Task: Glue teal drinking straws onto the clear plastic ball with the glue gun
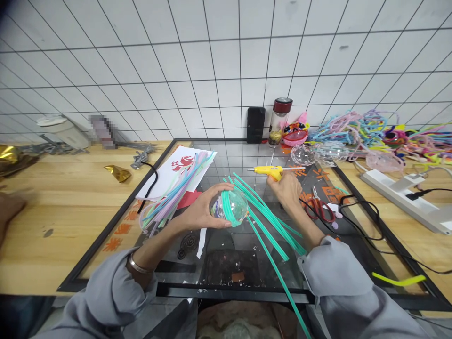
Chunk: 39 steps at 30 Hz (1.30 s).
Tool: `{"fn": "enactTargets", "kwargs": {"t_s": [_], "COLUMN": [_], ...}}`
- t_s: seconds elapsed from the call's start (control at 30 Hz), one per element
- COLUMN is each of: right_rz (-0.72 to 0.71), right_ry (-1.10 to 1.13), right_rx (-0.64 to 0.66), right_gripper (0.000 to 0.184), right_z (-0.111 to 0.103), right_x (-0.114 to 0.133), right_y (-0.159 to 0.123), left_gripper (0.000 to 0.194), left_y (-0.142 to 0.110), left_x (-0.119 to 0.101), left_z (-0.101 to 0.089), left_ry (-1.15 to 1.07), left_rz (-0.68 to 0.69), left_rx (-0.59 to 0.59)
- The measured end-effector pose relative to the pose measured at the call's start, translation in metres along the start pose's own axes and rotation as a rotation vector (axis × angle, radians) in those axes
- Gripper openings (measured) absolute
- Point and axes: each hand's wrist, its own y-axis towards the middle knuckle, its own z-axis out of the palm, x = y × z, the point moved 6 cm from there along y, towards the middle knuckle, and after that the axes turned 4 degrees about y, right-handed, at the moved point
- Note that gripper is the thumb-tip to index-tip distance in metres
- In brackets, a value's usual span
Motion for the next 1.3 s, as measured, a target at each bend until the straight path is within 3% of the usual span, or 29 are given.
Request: {"fn": "enactTargets", "kwargs": {"t_s": [0.17,0.3,0.5,0.67,0.93,1.3], "right_rz": [-0.003,-0.17,-0.495,-0.618,-0.574,-0.591], "right_ry": [0.329,0.51,0.463,0.451,0.349,0.325], "right_rx": [-0.255,-0.371,-0.397,-0.49,-0.373,-0.39], "right_gripper": [0.047,0.04,0.023,0.023,0.021,0.02], "right_z": [-0.029,-0.044,-0.049,-0.059,-0.057,-0.059], "right_x": [-0.009,-0.004,0.022,0.033,0.036,0.036], "right_y": [-0.005,-0.017,-0.04,-0.056,-0.058,-0.059], "left_gripper": [0.081,0.085,0.085,0.086,0.089,0.084], "left_y": [0.0,0.0,0.001,0.001,-0.001,0.0], "left_x": [0.008,0.017,0.022,0.019,0.02,0.016], "left_z": [-0.001,-0.001,-0.001,-0.001,-0.001,-0.001], "left_ry": [-0.053,-0.133,-0.214,-0.221,-0.153,-0.162], "left_rz": [-0.105,-0.143,-0.165,-0.182,-0.177,-0.172], "left_rx": [-0.007,-0.019,-0.027,-0.028,-0.016,-0.006]}}
